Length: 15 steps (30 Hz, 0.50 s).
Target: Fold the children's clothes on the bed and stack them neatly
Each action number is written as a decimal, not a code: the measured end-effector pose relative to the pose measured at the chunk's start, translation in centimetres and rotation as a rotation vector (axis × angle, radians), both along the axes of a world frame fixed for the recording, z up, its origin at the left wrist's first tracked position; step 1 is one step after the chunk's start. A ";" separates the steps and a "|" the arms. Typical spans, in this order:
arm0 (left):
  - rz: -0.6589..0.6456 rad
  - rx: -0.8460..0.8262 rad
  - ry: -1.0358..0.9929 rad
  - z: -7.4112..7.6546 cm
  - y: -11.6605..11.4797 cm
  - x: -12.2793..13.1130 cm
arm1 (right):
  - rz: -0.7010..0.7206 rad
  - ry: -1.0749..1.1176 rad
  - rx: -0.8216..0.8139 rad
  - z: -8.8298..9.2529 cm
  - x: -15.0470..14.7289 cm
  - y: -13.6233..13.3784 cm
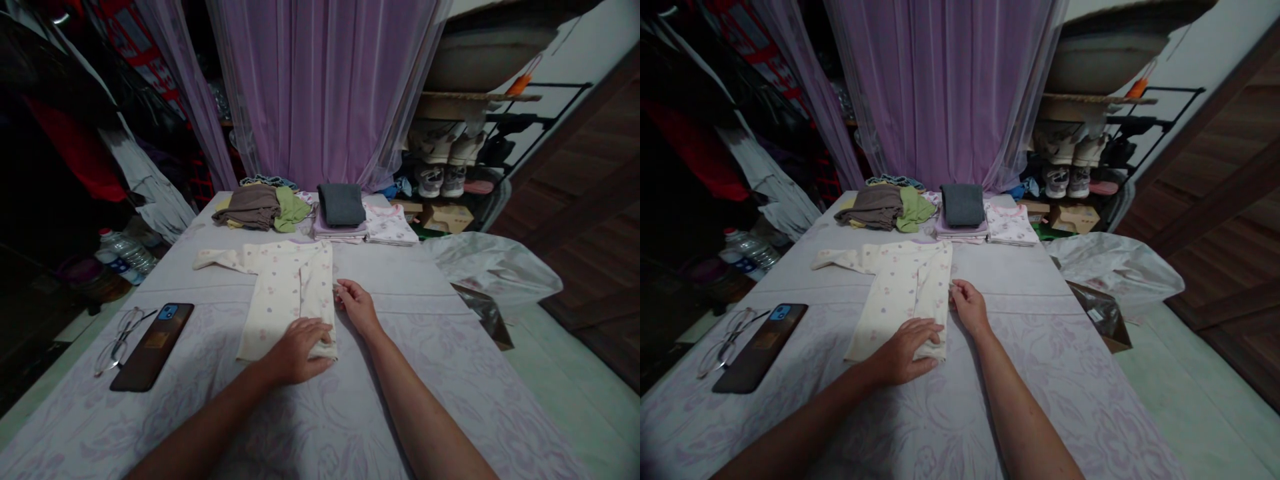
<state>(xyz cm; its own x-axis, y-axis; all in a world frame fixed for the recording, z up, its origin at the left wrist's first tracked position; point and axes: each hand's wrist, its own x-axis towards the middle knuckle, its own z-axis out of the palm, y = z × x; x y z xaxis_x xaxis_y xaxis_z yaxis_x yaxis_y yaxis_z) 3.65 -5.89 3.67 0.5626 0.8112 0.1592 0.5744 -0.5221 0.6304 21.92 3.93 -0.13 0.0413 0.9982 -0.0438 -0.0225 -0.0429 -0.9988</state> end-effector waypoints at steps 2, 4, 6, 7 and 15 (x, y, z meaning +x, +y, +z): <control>0.039 0.042 0.020 -0.2 0.7 -0.6 | -0.023 -0.076 0.051 -0.4 -0.2 -0.2; 0.083 0.098 0.093 -0.7 1.4 -1.1 | -0.053 -0.182 0.162 -0.6 -0.3 -0.5; 0.078 0.128 0.194 -1.3 2.0 -1.5 | -0.057 -0.312 0.307 -0.7 -0.3 -0.8; 0.065 0.133 0.238 -1.7 2.2 -1.6 | -0.043 -0.376 0.369 -0.7 -0.3 -0.9; 0.087 0.120 0.273 -2.3 2.9 -3.3 | 0.035 -0.606 0.497 -0.7 -0.5 -1.4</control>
<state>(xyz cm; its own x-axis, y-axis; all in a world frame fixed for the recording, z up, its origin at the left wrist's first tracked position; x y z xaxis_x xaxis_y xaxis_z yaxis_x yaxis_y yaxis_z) 0.37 -3.00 1.35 0.5271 0.8428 0.1089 0.7600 -0.5248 0.3832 21.45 2.51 -0.83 -0.1168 0.8959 0.4287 0.5261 0.4220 -0.7384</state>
